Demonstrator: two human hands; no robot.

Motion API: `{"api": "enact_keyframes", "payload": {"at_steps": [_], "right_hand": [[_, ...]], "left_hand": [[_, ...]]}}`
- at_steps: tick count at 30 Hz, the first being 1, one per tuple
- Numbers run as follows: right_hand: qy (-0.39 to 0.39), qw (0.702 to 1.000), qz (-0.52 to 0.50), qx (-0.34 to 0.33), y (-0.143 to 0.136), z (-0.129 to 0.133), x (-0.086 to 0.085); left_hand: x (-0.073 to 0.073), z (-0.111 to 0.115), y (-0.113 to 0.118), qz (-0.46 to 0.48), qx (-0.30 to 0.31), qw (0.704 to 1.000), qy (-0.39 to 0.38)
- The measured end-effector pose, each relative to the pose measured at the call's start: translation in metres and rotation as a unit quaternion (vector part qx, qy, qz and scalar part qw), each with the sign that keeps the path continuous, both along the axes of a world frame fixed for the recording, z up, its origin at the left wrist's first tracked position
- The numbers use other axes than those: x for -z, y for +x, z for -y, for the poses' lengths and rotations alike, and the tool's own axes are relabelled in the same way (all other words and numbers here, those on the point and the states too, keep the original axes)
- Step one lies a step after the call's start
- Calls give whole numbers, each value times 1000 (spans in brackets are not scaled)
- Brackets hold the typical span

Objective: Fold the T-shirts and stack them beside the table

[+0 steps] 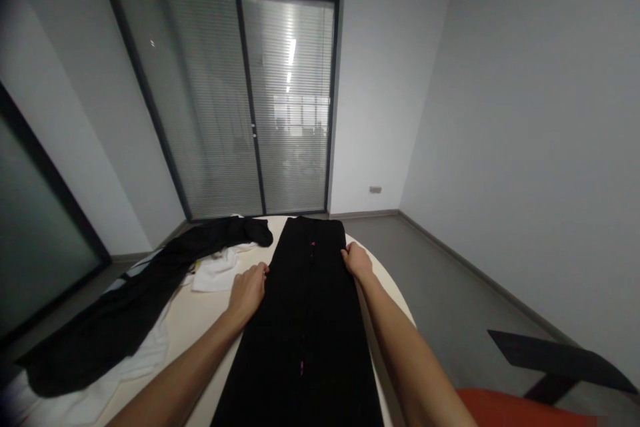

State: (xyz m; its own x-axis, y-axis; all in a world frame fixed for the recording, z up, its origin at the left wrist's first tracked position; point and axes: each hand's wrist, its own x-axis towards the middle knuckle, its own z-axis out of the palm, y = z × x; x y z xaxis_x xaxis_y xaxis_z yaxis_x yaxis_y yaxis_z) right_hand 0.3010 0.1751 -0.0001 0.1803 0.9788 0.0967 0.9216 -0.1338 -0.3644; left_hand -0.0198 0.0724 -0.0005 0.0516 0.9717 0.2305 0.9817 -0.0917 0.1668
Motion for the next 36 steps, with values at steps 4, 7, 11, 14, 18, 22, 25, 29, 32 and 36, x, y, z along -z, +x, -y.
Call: {"api": "enact_keyframes", "payload": {"at_steps": [4,7,11,14,18,22,25,29,32,36], "right_hand": [[7,1000,-4,9,-6,-6,3],[12,1000,-11,15,-7,-2,4],[43,999,-24,21,-9,14,5],[78,997,-10,-8,-16,32,4],[69,993,48,-84,-33,63,-4],[45,980,62,-184,-53,96,-14],[51,971,28,-233,-61,116,-12],[91,952,-23,-290,-58,132,-5],[93,945,-40,-311,-52,134,-3],[88,944,-44,-316,-49,131,-3]], "left_hand": [[-2,-8,-2,-3,13,1000,11],[-4,1,1,-1,47,999,15],[-6,32,1,8,152,988,37],[-10,63,-3,12,284,959,12],[-25,108,-6,27,399,914,-70],[-40,151,-4,86,470,874,-88],[-43,173,-3,128,502,848,-114],[-41,188,-2,130,529,829,-124],[-37,192,3,75,551,824,-108],[-26,198,12,-10,570,821,-26]]}}
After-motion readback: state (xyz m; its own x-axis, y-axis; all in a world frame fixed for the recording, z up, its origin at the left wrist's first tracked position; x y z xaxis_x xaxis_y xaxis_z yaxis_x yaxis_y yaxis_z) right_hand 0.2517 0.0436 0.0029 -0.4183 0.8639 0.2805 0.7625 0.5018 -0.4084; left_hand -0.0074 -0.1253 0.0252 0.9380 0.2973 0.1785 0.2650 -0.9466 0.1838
